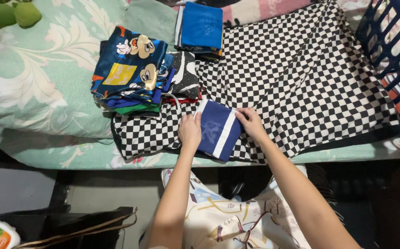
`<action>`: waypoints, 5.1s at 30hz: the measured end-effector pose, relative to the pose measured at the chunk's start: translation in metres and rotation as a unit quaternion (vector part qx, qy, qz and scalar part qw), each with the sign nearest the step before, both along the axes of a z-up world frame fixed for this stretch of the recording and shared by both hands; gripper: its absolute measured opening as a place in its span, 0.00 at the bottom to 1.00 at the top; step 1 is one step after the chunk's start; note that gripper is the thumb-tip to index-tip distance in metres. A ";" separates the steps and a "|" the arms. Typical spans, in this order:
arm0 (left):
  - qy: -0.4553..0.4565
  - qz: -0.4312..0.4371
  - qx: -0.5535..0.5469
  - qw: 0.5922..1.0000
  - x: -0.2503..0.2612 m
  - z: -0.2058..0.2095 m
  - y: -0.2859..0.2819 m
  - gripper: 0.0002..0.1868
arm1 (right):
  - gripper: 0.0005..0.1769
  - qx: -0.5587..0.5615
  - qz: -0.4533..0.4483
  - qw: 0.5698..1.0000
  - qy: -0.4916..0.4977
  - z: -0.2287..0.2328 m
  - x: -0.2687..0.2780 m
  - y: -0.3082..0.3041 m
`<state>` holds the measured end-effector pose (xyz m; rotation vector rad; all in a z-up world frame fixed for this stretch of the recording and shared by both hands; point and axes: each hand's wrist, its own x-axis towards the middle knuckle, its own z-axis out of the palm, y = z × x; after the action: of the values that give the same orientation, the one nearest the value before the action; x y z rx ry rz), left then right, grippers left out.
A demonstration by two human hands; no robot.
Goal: Fold various articles of clothing, including a blue shirt and a striped tank top, on a bed.
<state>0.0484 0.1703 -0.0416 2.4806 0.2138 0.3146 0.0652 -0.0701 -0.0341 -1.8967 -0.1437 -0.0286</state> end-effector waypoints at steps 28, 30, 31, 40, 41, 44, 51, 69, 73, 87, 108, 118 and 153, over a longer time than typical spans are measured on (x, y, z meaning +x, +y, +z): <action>-0.190 -0.112 -0.237 0.946 0.109 0.101 -0.007 0.21 | 0.44 -0.044 -0.128 0.960 -0.244 0.042 0.054 0.043; -0.260 -0.122 -0.241 0.927 0.166 0.120 -0.005 0.20 | 0.44 -0.053 -0.120 0.948 -0.290 0.060 0.119 0.045; -0.279 -0.114 -0.228 0.926 0.196 0.131 -0.004 0.22 | 0.44 -0.060 -0.124 0.942 -0.307 0.069 0.151 0.049; -0.166 -0.037 0.253 0.952 0.387 0.071 0.012 0.36 | 0.40 -0.363 -0.042 0.908 -0.204 0.019 0.356 0.094; -0.097 -0.082 0.333 0.935 0.393 0.050 0.012 0.35 | 0.40 -0.340 -0.029 0.916 -0.212 0.005 0.360 0.090; -0.104 -0.072 0.248 0.960 0.403 0.030 0.016 0.41 | 0.41 -0.366 -0.029 0.906 -0.209 0.003 0.361 0.094; -0.084 -0.056 0.275 0.956 0.386 0.044 0.003 0.42 | 0.44 -0.374 0.036 0.907 -0.193 0.000 0.338 0.057; -0.289 -0.385 0.141 0.865 0.154 0.155 -0.395 0.31 | 0.16 -0.508 -0.400 0.708 -0.285 0.168 -0.007 -0.415; -0.308 -0.470 0.098 0.821 0.086 0.172 -0.477 0.29 | 0.30 -0.470 -0.280 0.837 0.014 0.113 -0.034 -0.476; -0.200 -0.517 0.178 0.813 0.069 0.094 -0.483 0.13 | 0.29 -0.319 -0.126 0.938 0.052 0.134 -0.107 -0.338; 0.026 -0.567 0.325 0.757 0.069 0.051 -0.703 0.21 | 0.23 -0.314 -0.098 0.943 -0.039 0.110 -0.134 -0.339; -0.118 -0.456 -0.208 0.857 0.147 0.029 -0.662 0.11 | 0.42 -0.374 -0.095 0.923 0.011 0.145 -0.135 -0.333; 0.025 -0.151 -0.606 0.780 -0.072 -0.038 -0.152 0.22 | 0.16 -0.150 -0.185 0.944 -0.227 -0.036 -0.158 -0.069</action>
<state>-0.0237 0.0188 -0.0799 1.1892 0.0035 -0.0569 -0.0932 -0.1394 -0.0703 -2.1707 -0.1050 -0.7402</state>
